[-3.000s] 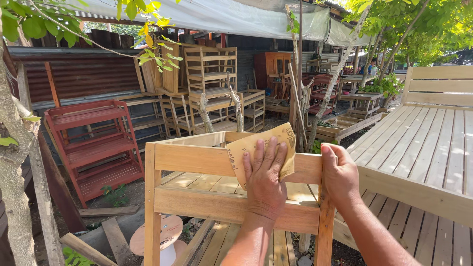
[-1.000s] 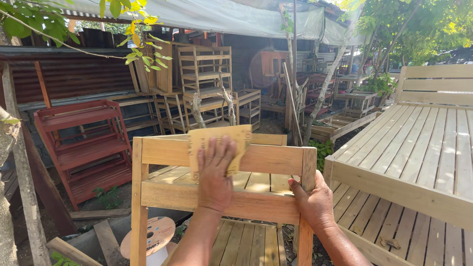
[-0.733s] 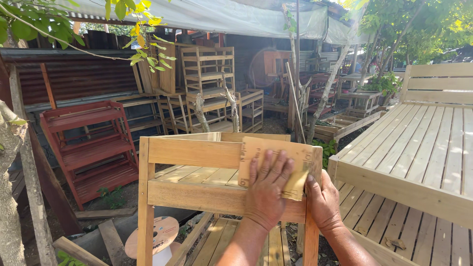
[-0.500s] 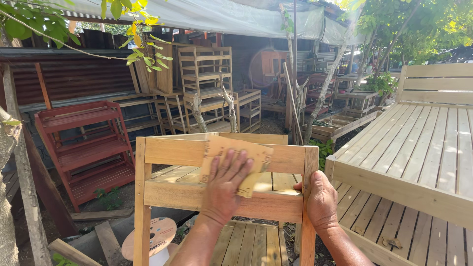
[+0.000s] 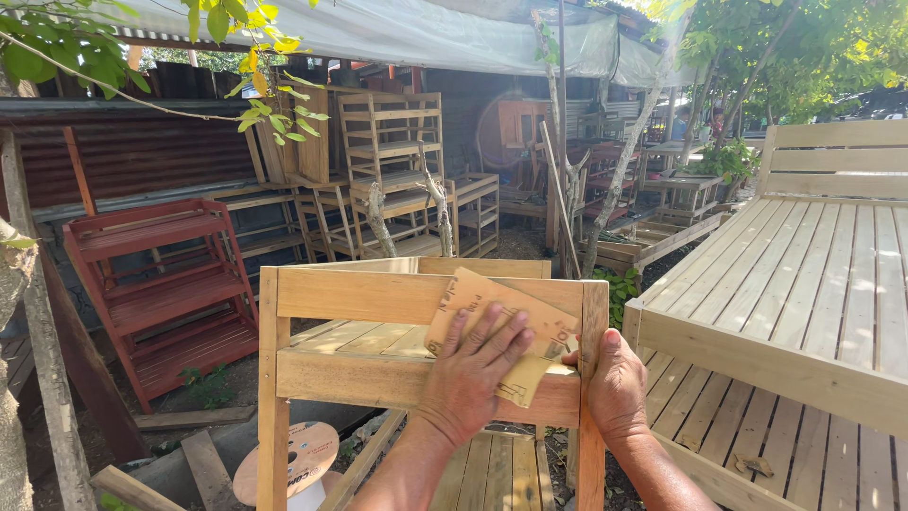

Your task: The person sands wooden furniture frames with sheets of sandpaper, first smoothing the rails and top of a small table-like frame, then sanding the backrest and side rails of a chair, holding each piece steady with one hand while rubbing the sandpaper over the wood surfaces with the other.

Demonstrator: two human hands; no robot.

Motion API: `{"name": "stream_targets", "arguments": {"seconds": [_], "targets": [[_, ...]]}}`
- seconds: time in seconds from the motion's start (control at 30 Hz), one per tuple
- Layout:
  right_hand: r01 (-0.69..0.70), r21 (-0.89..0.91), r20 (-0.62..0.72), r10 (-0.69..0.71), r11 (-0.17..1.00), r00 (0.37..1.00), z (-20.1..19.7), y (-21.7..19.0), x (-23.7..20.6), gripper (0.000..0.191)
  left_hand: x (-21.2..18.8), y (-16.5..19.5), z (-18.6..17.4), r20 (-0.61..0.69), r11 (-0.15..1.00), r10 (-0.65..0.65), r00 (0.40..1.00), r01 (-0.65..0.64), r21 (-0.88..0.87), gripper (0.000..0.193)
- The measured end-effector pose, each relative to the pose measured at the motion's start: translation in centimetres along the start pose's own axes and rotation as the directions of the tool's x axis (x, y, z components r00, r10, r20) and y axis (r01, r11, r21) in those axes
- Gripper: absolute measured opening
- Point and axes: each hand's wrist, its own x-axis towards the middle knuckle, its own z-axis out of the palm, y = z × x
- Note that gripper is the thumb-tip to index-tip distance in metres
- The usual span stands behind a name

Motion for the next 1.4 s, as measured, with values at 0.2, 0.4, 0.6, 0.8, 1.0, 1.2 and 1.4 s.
{"name": "stream_targets", "arguments": {"seconds": [0.2, 0.4, 0.6, 0.8, 1.0, 1.2, 1.4], "targets": [[-0.025, 0.072, 0.033, 0.023, 0.997, 0.999, 0.1, 0.5, 0.3, 0.064, -1.8, -0.9, 1.3, -0.053, 0.993, -0.103, 0.993, 0.100, -0.068, 0.070], [0.058, -0.010, -0.044, -0.059, 0.998, 0.997, 0.2, 1.2, 0.3, 0.064, 0.9, 3.3, 2.6, 0.077, 0.955, -0.045, 0.996, 0.066, -0.289, 0.069], [-0.049, -0.002, 0.010, 0.049, 0.999, 0.999, 0.3, 0.3, 0.2, 0.066, -4.2, -6.8, 0.4, 0.003, 0.968, -0.198, 0.980, 0.196, -0.155, 0.078], [-0.016, -0.074, 0.006, 0.017, 0.997, 1.000, 0.6, -0.2, 0.3, 0.070, -6.5, -11.4, -0.7, -0.084, 0.748, -0.662, 0.745, 0.648, -0.142, 0.084], [-0.012, -0.117, -0.019, 0.009, 0.993, 1.000, 0.4, -0.1, 0.6, 0.071, 0.5, 0.9, 5.0, -0.074, 0.824, -0.539, 0.839, 0.507, -0.251, 0.074], [-0.019, -0.123, -0.022, 0.017, 0.992, 1.000, 0.6, -0.1, 0.8, 0.070, -2.1, -6.7, 2.0, -0.074, 0.726, -0.684, 0.726, 0.666, -0.169, 0.071], [0.011, -0.176, -0.023, -0.015, 0.984, 1.000, 0.7, 0.1, 1.1, 0.071, -0.8, -7.0, 2.3, -0.198, 0.598, -0.801, 0.565, 0.739, -0.309, 0.067]]}}
